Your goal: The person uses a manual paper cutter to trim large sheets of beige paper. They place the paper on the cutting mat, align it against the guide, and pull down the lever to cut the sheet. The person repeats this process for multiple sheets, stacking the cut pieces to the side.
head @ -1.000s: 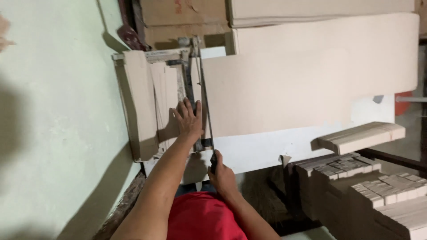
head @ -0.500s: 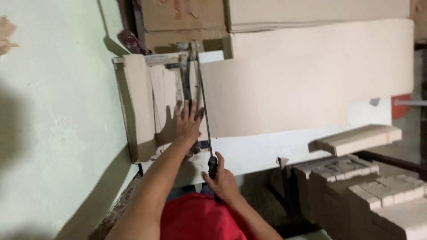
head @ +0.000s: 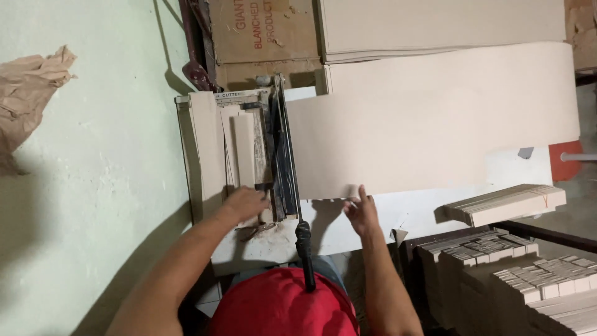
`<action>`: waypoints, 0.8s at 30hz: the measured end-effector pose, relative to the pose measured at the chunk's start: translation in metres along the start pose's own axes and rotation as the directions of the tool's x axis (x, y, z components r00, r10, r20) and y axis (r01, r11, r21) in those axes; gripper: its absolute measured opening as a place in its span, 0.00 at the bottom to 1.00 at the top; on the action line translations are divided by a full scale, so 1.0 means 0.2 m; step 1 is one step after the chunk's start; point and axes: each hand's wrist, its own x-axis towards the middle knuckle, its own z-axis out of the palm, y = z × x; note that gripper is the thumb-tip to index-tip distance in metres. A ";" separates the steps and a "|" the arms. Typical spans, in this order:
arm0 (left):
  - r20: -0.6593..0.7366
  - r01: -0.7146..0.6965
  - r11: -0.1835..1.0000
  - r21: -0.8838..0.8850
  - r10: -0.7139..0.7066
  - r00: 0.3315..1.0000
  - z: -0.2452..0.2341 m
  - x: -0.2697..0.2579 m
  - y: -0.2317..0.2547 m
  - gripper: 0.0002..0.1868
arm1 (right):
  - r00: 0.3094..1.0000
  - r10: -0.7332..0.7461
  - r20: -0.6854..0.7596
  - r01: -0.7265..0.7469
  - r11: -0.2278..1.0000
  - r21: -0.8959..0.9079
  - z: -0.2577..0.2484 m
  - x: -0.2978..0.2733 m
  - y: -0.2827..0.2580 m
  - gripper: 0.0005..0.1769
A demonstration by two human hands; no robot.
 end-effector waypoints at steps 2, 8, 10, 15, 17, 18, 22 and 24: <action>0.055 0.043 0.998 0.035 -0.045 0.997 -0.13 -0.08 -0.12 0.06 | 0.989 -0.017 0.149 0.005 0.997 0.079 -0.07 -0.01 -0.02 0.17; -0.027 0.278 0.931 -0.236 -0.292 0.956 -0.04 -0.01 -0.03 0.16 | 0.983 -0.003 0.185 0.016 0.997 -0.072 -0.20 0.10 0.22 0.11; 0.060 0.366 0.874 -0.320 -0.366 0.929 -0.24 0.04 -0.02 0.22 | 0.982 -0.026 0.189 0.052 0.990 -0.132 -0.09 0.03 0.21 0.10; 0.205 0.531 0.680 -0.506 -0.503 0.840 -0.39 0.27 0.04 0.47 | 0.981 -0.021 0.191 0.071 0.963 -0.260 -0.01 -0.03 0.15 0.12; 0.341 0.634 0.644 -0.427 -0.535 0.773 -0.30 0.40 0.07 0.62 | 0.982 -0.014 0.189 0.077 0.941 -0.330 0.00 -0.01 0.15 0.19; 0.346 0.632 0.646 -0.428 -0.529 0.775 -0.35 0.40 0.09 0.62 | 0.983 -0.010 0.182 0.071 0.941 -0.330 -0.03 0.03 0.16 0.19; 0.422 0.704 0.686 -0.183 -0.592 0.687 -0.38 0.45 0.11 0.52 | 0.948 -0.023 0.318 0.300 0.404 -0.864 0.08 -0.24 0.07 0.18; 0.428 0.709 0.686 -0.165 -0.597 0.678 -0.29 0.51 0.09 0.52 | 0.903 -0.065 0.424 0.428 0.072 -0.901 0.25 -0.62 0.00 0.24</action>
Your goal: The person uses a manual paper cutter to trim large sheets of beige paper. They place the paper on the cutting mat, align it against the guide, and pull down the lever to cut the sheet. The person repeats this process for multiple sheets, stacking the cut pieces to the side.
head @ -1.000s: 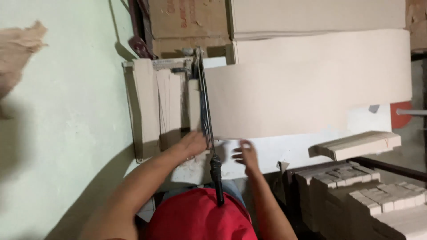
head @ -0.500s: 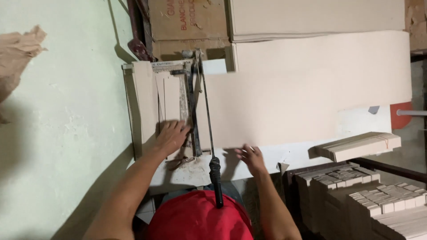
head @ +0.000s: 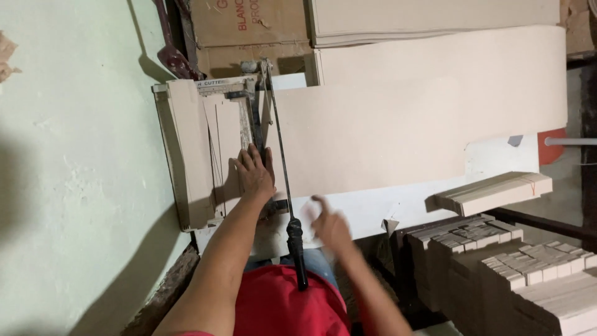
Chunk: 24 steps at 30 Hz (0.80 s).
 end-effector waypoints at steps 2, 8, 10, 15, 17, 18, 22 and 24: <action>0.026 0.028 0.999 0.042 -0.029 0.999 0.10 0.09 0.01 0.70 | 0.986 0.066 0.154 -0.012 0.945 -0.326 -0.01 -0.32 -0.31 0.52; 0.022 -0.058 0.980 -0.188 0.063 0.998 -0.03 -0.01 -0.02 0.62 | 0.980 -0.158 -0.117 0.120 0.952 -0.281 0.66 -0.08 0.10 0.48; -0.009 -0.060 0.975 -0.216 0.060 0.998 -0.06 -0.05 -0.02 0.61 | 0.984 -0.150 -0.092 0.120 0.954 -0.273 0.71 0.00 0.15 0.46; -0.061 -0.077 0.968 -0.240 0.064 0.996 -0.06 -0.06 -0.04 0.61 | 0.982 -0.163 -0.094 0.150 0.980 -0.134 0.56 -0.07 0.07 0.45; -0.073 -0.097 0.984 -0.152 0.087 0.994 -0.15 -0.20 -0.06 0.55 | 0.997 -0.073 -0.011 0.074 0.997 0.019 0.40 -0.25 -0.04 0.50; -0.077 -0.102 0.983 -0.151 0.092 0.993 -0.05 -0.14 -0.05 0.55 | 0.997 -0.071 -0.016 0.071 0.997 0.019 0.28 -0.31 -0.10 0.50; -0.279 -0.407 0.871 0.277 0.478 0.833 0.34 0.08 -0.01 0.12 | 0.999 0.009 0.037 -0.022 0.931 0.364 0.09 -0.31 -0.07 0.39; -0.313 -0.464 0.749 0.472 0.635 0.706 0.50 0.17 -0.06 0.10 | 0.999 0.024 0.036 -0.038 0.897 0.440 0.14 -0.06 0.12 0.29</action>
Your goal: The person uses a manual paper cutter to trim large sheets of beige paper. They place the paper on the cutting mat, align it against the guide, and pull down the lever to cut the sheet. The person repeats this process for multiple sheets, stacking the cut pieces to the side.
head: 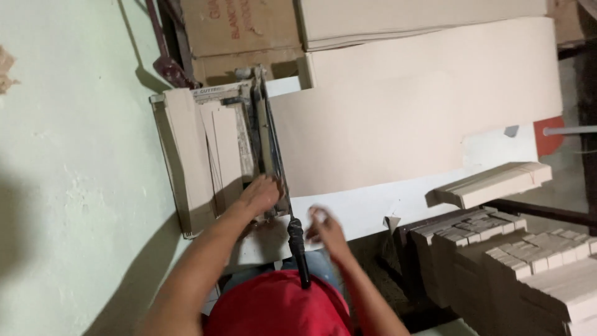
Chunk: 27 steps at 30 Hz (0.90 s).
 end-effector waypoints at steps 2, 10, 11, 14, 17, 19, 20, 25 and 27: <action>-0.451 -0.255 0.950 -0.180 0.151 0.880 0.19 -0.11 -0.01 0.14 | 0.949 0.237 -0.206 -0.051 0.763 0.644 -0.02 0.35 0.27 0.44; 0.090 -0.084 0.981 -0.175 0.101 0.991 -0.03 -0.39 -0.24 0.12 | 0.954 0.266 -0.138 0.020 0.404 0.915 -0.33 0.58 0.50 0.29; 0.060 -0.060 0.968 -0.243 0.077 0.995 -0.10 -0.42 -0.28 0.15 | 0.958 0.252 -0.138 0.032 0.382 0.923 -0.34 0.52 0.51 0.25; -0.083 0.086 0.952 -0.295 -0.115 0.990 -0.41 -0.43 -0.29 0.12 | 0.954 0.251 -0.167 0.021 0.499 0.866 -0.29 0.53 0.70 0.21; 0.121 0.280 0.874 -0.398 -0.253 0.960 -0.51 -0.35 -0.28 0.22 | 0.967 0.227 -0.114 -0.045 0.593 0.804 -0.14 0.37 0.29 0.13; 0.248 0.363 0.811 -0.459 -0.276 0.929 -0.73 -0.30 -0.25 0.31 | 0.970 0.224 -0.100 -0.061 0.616 0.785 -0.14 0.45 0.34 0.11; 0.375 0.447 0.739 -0.504 -0.279 0.884 -0.84 -0.28 -0.23 0.40 | 0.971 0.224 -0.086 -0.079 0.637 0.767 -0.13 0.47 0.36 0.11; 0.512 0.559 0.759 -0.333 -0.352 0.783 -0.74 -0.08 -0.13 0.52 | 0.960 0.274 -0.050 -0.167 0.710 0.684 -0.16 0.49 0.31 0.20; 0.531 0.575 0.779 -0.250 -0.386 0.754 -0.69 -0.03 -0.11 0.55 | 0.947 0.318 -0.044 -0.228 0.762 0.606 -0.17 0.51 0.29 0.27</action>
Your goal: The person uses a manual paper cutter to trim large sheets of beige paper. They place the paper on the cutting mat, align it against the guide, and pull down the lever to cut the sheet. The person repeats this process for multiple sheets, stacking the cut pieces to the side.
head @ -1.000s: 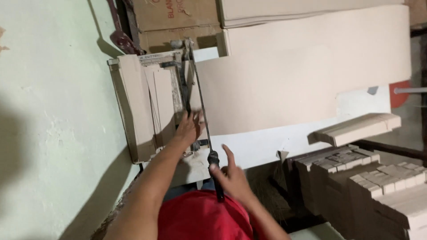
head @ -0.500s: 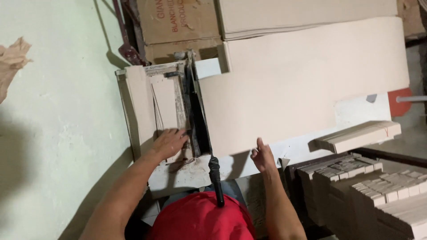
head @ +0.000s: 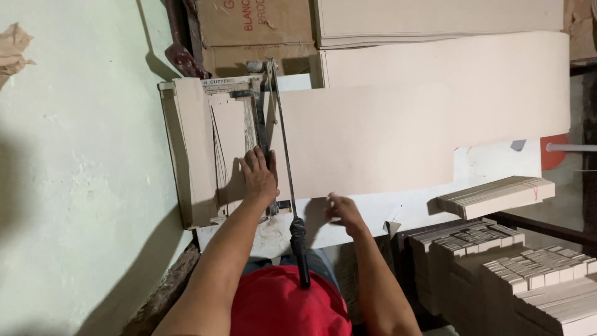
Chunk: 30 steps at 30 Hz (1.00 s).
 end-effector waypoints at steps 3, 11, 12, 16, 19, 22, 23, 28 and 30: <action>-0.044 0.075 0.994 0.076 -0.072 0.996 0.04 0.02 0.03 0.49 | 0.991 -0.081 0.110 0.135 0.705 -0.696 0.15 -0.28 -0.18 0.31; 0.029 0.048 0.999 0.000 -0.048 0.998 0.16 0.18 0.03 0.68 | 0.826 -0.450 0.340 0.405 0.055 -0.913 0.42 -0.63 0.42 0.51; 0.028 0.048 0.999 0.001 -0.048 0.998 0.18 0.18 0.02 0.68 | 0.825 -0.451 0.340 0.406 0.056 -0.912 0.45 -0.56 0.44 0.51; -0.181 -0.009 0.995 -0.094 -0.008 0.984 0.26 0.20 0.02 0.66 | 0.889 -0.370 0.270 0.312 0.059 -0.948 0.45 -0.31 0.58 0.47; -0.184 -0.028 0.993 -0.116 0.006 0.983 0.25 0.15 -0.01 0.67 | 0.892 -0.359 0.276 0.351 0.162 -0.922 0.43 -0.41 0.50 0.45; -0.154 -0.080 0.994 -0.071 0.068 0.986 0.06 -0.03 -0.04 0.60 | 0.914 -0.285 0.288 0.387 0.401 -0.830 0.42 -0.81 0.15 0.51; -0.146 -0.121 0.993 -0.012 0.118 0.982 -0.03 -0.09 -0.04 0.54 | 0.929 -0.216 0.300 0.370 0.530 -0.763 0.41 -0.96 0.00 0.59; -0.287 -0.473 0.876 -0.091 0.432 0.855 0.49 0.25 0.00 0.10 | 0.943 -0.191 0.274 0.310 0.805 -0.506 0.21 -0.77 -0.11 0.35; -0.303 -0.536 0.779 -0.326 0.451 0.840 0.48 0.15 -0.01 0.16 | 0.960 -0.194 0.202 0.255 0.904 -0.342 0.10 -0.41 0.03 0.23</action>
